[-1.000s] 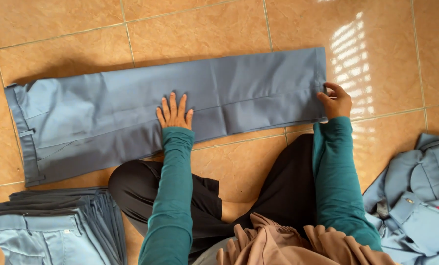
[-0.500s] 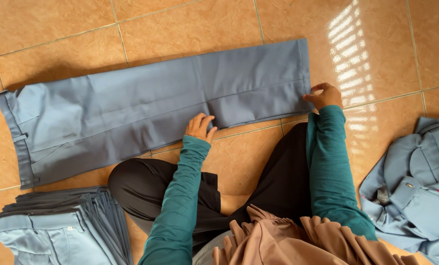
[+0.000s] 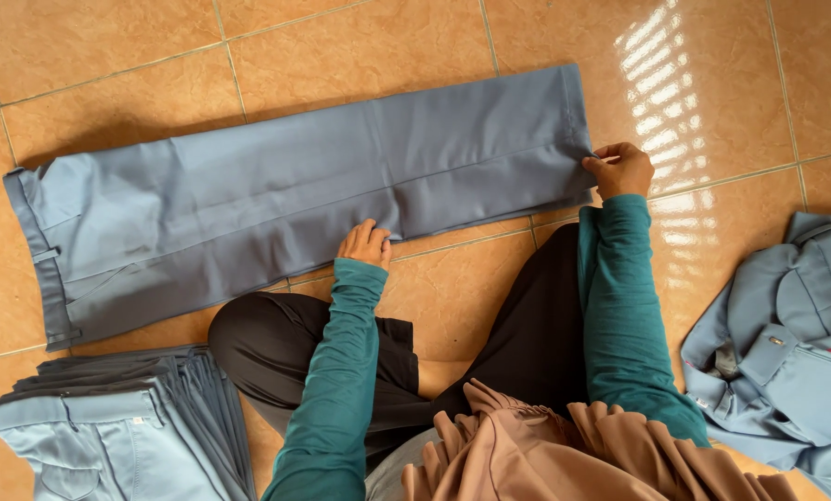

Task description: The person sits on a tiled floor and folds multiple pairs of light blue trousers by hand. They smooth the fabric, fold the legs, and then fold the garment into a compact rectangle, stacking each finished pair on a growing pile to the left.

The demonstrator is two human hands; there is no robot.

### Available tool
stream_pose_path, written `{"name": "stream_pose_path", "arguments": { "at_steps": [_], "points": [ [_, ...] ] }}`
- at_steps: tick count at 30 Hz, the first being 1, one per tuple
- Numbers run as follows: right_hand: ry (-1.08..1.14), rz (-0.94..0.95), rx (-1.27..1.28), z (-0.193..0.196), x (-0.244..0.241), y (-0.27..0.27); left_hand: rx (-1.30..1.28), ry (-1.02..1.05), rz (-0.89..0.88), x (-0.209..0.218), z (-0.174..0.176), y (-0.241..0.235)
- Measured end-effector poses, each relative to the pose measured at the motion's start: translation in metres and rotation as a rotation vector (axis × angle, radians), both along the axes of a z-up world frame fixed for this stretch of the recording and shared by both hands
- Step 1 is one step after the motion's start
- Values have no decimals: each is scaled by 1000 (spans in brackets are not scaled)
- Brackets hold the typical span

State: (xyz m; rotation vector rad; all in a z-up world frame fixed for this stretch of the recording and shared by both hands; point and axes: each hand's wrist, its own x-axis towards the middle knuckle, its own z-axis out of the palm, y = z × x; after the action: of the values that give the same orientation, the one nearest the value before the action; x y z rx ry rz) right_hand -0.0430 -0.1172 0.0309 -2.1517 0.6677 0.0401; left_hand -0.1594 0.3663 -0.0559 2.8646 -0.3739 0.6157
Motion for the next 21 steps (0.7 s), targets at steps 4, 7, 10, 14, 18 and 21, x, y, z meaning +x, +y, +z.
{"name": "stream_pose_path", "arguments": {
  "at_steps": [4, 7, 10, 14, 18, 21],
  "points": [
    [-187, -49, 210, 13, -1, 5, -82, -127, 65, 9, 79, -4],
    [-275, -106, 371, 17, -6, 5, -134, -349, 126, 12, 115, -4],
    [-147, -80, 454, 17, -13, 5, -130, -416, 109, 6, 109, 0],
    [172, 10, 340, -13, -14, -11, -29, -127, 70, -8, 60, 6],
    [286, 148, -126, -36, -8, -15, -20, -45, 61, -7, 36, 4],
    [212, 166, -205, -49, 5, -23, -27, -49, 58, -8, 28, 4]
  ]
}}
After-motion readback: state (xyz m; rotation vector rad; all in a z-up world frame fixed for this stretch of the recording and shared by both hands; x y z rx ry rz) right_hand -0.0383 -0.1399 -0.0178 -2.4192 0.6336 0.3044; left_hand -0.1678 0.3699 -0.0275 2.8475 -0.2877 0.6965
